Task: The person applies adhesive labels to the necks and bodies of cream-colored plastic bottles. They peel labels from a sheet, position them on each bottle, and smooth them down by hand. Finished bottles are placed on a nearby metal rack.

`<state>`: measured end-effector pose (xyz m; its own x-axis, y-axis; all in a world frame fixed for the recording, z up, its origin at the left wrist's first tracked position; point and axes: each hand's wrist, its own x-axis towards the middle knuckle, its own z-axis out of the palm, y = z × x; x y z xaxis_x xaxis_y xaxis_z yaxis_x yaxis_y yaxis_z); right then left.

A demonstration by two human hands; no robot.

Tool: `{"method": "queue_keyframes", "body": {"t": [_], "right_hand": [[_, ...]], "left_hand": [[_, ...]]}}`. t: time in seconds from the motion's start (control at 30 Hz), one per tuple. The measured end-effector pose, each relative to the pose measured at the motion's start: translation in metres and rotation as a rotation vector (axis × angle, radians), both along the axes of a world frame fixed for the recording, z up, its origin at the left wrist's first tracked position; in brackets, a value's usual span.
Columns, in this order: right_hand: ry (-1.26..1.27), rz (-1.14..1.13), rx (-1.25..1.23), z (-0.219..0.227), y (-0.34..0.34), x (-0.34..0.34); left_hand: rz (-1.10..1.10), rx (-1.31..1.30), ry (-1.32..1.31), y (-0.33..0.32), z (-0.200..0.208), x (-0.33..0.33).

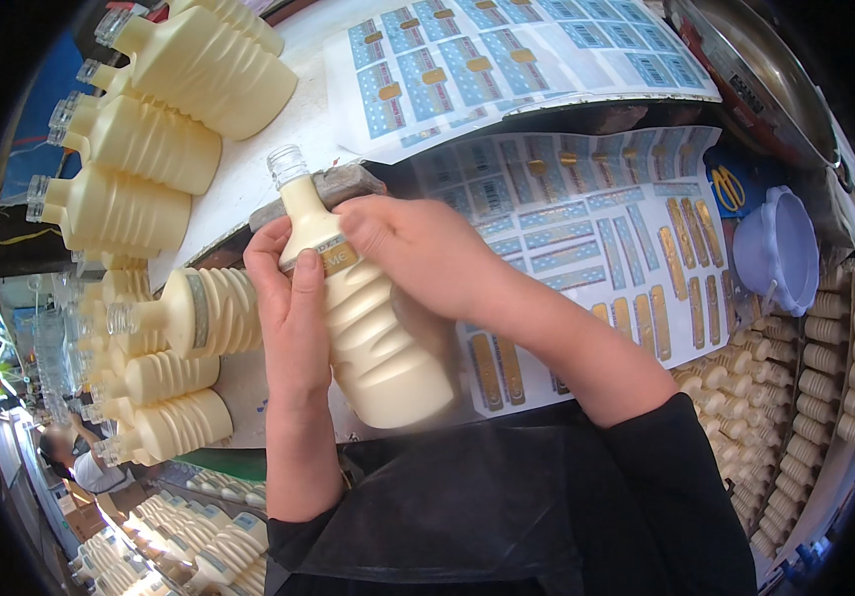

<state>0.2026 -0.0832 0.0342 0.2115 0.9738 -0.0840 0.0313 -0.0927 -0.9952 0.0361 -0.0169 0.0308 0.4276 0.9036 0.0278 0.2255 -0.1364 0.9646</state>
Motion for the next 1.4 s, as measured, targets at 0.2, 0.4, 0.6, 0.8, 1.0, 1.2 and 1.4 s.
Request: {"method": "queue_keyframes", "body": {"t": [0.2, 0.4, 0.6, 0.8, 1.0, 1.2, 1.4], "right_hand": [[-0.127, 0.015, 0.032, -0.004, 0.0, -0.001], [0.09, -0.051, 0.149, -0.028, 0.004, -0.002], [-0.126, 0.037, -0.015, 0.0, -0.003, -0.002], [0.133, 0.094, -0.004, -0.006, -0.005, 0.007], [0.316, 0.053, 0.009, -0.024, -0.006, 0.01], [0.005, -0.035, -0.053, -0.008, -0.01, -0.003], [0.031, -0.119, 0.042, -0.015, -0.005, -0.005]], "left_hand": [[-0.003, 0.015, 0.015, -0.003, 0.004, 0.002], [-0.056, 0.042, 0.041, -0.001, 0.0, 0.0], [-0.042, 0.055, 0.049, -0.001, -0.002, -0.002], [-0.038, 0.044, 0.056, -0.003, 0.003, 0.001], [0.006, 0.008, -0.02, -0.004, -0.001, 0.002], [-0.03, 0.005, 0.013, -0.006, 0.005, 0.003], [0.018, -0.03, -0.061, -0.002, 0.003, 0.0]]}}
